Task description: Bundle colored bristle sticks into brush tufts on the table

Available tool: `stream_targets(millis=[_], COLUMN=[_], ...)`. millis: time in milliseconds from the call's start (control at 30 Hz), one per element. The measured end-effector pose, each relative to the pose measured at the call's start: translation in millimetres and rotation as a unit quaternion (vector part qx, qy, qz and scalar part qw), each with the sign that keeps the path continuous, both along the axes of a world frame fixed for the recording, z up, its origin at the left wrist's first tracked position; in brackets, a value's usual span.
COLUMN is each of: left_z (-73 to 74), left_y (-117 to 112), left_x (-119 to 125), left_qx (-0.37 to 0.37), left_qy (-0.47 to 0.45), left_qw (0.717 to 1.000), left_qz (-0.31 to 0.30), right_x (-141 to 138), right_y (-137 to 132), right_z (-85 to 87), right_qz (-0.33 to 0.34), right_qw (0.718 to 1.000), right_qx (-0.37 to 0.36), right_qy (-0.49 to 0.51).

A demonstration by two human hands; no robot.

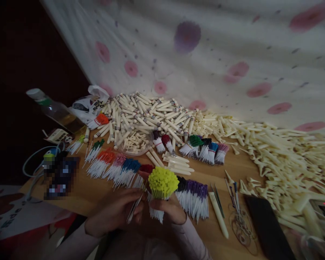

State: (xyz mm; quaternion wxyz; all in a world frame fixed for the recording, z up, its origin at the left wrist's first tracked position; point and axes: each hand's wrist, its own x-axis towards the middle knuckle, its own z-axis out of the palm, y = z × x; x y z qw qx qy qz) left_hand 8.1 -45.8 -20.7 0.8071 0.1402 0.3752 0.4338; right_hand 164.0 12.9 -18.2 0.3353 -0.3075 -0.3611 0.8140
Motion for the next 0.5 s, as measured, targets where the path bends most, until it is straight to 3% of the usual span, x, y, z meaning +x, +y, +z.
stream_targets(millis=[200, 500], left_z=[-1.9, -9.3], left_y=[-2.1, 2.4], left_x=[1.3, -0.3], left_qx=[-0.032, -0.028], left_qy=[-0.011, -0.004], left_qw=[0.999, 0.999], left_qz=[-0.013, 0.027], right_x=[0.3, -5.1], right_y=[1.2, -3.2], right_z=[0.0, -4.4], right_qz=[-0.016, 0.052], right_qw=[0.999, 0.992], right_qx=[-0.024, -0.083], right_qy=[0.026, 0.081])
